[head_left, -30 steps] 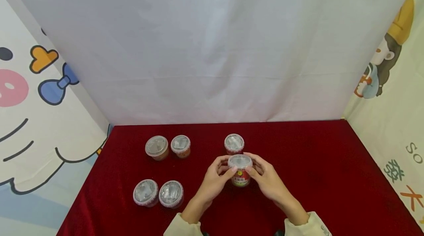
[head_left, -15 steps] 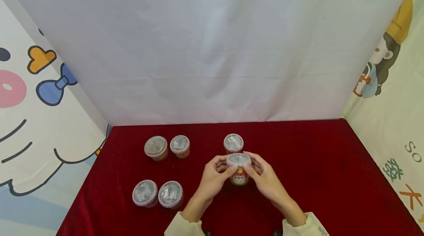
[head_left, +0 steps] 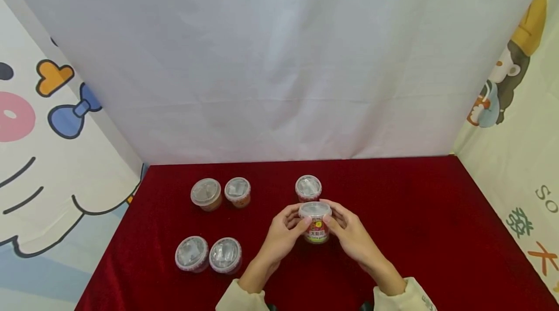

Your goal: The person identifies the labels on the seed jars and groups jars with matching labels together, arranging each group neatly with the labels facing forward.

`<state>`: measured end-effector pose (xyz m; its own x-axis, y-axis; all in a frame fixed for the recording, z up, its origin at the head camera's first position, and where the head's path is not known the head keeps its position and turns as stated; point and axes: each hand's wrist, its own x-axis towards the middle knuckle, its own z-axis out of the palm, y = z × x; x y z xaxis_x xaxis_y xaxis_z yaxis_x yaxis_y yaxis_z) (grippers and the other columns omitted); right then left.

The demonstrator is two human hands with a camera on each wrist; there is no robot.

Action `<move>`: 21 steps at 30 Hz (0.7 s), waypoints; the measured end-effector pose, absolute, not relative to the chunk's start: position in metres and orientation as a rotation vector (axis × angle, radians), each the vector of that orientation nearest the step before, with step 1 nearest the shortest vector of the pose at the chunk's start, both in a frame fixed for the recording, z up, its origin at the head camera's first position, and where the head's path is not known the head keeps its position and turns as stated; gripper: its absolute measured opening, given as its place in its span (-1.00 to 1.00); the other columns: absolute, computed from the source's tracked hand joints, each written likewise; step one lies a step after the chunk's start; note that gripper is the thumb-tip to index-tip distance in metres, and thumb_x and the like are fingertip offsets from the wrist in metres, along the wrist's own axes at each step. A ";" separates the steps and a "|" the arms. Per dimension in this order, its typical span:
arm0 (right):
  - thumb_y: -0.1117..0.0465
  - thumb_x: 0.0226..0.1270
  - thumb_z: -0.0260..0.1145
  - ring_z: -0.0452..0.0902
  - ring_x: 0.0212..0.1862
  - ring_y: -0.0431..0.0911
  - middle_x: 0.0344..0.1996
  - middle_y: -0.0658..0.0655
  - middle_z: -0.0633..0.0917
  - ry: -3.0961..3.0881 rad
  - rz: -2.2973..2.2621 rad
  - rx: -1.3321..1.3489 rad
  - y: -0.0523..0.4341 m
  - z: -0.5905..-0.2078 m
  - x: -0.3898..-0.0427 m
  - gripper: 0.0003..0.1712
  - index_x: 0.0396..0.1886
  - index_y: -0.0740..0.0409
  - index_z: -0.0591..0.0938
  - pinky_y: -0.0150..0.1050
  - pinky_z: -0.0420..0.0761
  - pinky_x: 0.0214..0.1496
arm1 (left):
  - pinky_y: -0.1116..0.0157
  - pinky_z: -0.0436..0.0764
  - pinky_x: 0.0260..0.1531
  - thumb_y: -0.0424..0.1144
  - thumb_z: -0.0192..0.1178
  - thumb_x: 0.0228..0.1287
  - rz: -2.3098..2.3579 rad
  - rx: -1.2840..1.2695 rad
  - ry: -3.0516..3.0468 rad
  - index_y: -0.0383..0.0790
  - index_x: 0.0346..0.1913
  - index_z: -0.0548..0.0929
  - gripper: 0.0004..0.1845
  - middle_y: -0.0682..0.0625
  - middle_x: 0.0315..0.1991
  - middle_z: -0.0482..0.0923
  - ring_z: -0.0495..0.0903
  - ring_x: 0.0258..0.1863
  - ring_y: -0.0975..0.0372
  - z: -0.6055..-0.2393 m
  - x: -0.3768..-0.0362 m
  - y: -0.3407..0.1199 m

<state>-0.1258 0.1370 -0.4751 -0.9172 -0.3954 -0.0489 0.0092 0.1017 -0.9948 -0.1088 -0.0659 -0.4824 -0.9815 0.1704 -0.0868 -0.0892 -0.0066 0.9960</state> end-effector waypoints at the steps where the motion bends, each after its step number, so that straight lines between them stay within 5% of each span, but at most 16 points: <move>1: 0.18 0.75 0.09 0.32 0.52 0.28 0.50 0.45 0.40 2.078 -1.882 -0.376 0.137 -0.475 -0.126 -0.38 0.60 0.39 0.27 -0.15 0.57 0.38 | 0.24 0.68 0.07 -0.16 0.26 0.58 2.106 0.081 2.074 -0.40 0.43 0.46 -0.46 -0.25 0.25 0.62 0.64 0.15 0.10 -0.482 -0.109 -0.066; 21: 0.19 0.72 0.15 0.50 0.40 0.26 0.40 0.47 0.51 2.058 -1.847 -0.348 0.149 -0.467 -0.131 -0.40 0.57 0.40 0.33 -0.19 0.69 0.20 | 0.28 0.73 -0.02 -0.26 0.28 0.56 2.155 0.117 1.991 -0.49 0.38 0.50 -0.50 -0.24 0.10 0.67 0.68 -0.03 0.24 -0.481 -0.115 -0.066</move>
